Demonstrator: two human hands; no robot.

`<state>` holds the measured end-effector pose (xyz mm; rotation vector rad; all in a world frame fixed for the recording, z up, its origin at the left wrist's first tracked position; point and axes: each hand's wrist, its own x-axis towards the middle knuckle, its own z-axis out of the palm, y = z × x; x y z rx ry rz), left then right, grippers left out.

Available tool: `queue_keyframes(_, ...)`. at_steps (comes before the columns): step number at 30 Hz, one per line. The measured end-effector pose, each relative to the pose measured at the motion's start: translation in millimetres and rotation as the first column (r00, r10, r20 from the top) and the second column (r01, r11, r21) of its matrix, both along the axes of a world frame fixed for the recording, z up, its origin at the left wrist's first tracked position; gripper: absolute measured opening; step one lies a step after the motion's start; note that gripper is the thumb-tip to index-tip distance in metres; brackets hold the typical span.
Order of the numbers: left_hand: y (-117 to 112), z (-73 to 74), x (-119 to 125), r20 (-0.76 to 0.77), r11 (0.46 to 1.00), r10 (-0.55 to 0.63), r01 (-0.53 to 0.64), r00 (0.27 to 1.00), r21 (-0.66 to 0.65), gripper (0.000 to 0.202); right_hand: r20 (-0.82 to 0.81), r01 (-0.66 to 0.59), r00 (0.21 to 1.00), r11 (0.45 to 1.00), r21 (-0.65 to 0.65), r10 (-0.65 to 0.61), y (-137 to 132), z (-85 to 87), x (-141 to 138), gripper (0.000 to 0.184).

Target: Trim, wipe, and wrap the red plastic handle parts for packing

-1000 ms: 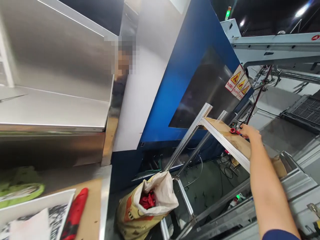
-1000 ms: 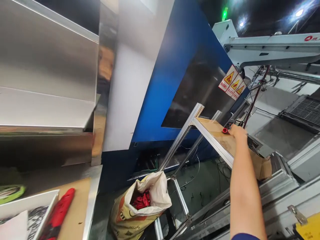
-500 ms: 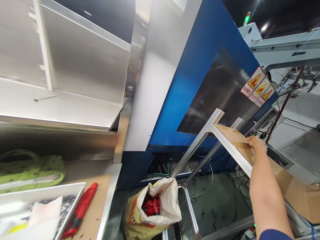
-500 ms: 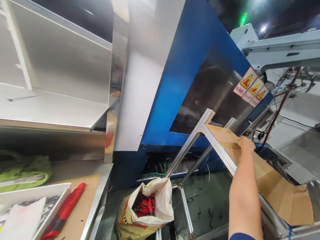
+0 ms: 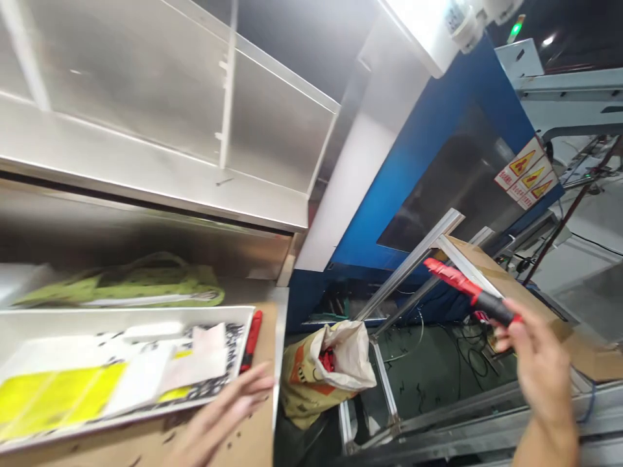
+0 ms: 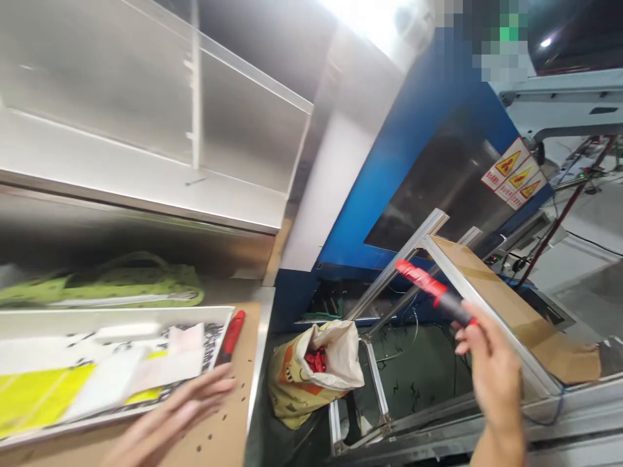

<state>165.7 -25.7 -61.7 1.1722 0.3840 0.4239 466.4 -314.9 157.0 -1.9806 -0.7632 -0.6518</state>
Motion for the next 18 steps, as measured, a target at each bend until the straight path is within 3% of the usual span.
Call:
queue_keyframes(2, -13.6, 19.6, -4.2, 0.050, 0.980, -0.155, 0.160, 0.987, -0.121, 0.050, 0.016, -0.189, 0.982, 0.981, 0.043, 0.189, 35.6, -61.1, -64.4, 0.030)
queue_keyframes(4, -22.1, 38.7, -12.6, 0.188, 0.932, -0.253, 0.291, 0.949, -0.217, 0.069, -0.006, -0.427, 0.904, 0.904, 0.016, 0.427, 77.1, -115.3, -128.1, 0.027)
queue_keyframes(7, -17.4, 48.3, -40.9, 0.284, 0.942, -0.198, 0.262, 0.938, -0.208, 0.081, -0.043, -0.546, 0.837, 0.838, 0.010, 0.546, 130.1, -168.9, -212.6, 0.018)
queue_keyframes(11, 2.7, 26.3, -100.4, 0.171, 0.985, -0.020, 0.048, 0.985, -0.166, 0.075, -0.159, -0.708, 0.682, 0.699, 0.098, 0.714, 160.4, -199.1, -279.8, 0.025)
queue_keyframes(12, 6.5, 18.8, -115.1, 0.146, 0.989, 0.037, -0.016, 0.989, -0.146, 0.078, -0.217, -0.712, 0.657, 0.689, 0.137, 0.722, 162.3, -203.4, -289.3, 0.032)
queue_keyframes(14, 11.6, 5.7, -141.2, 0.113, 0.988, 0.125, -0.114, 0.986, -0.102, 0.084, -0.361, -0.628, 0.669, 0.754, 0.191, 0.649, 163.5, -210.4, -305.2, 0.040)
queue_keyframes(16, 14.0, -3.7, -162.3, 0.082, 0.979, 0.197, -0.192, 0.977, -0.067, 0.087, -0.507, -0.491, 0.697, 0.853, 0.178, 0.507, 165.2, -216.2, -321.4, 0.034)
queue_keyframes(18, 14.5, -10.0, -178.7, 0.046, 0.966, 0.258, -0.257, 0.965, -0.035, 0.087, -0.631, -0.451, 0.637, 0.878, 0.160, 0.442, 170.2, -220.8, -339.7, 0.028)
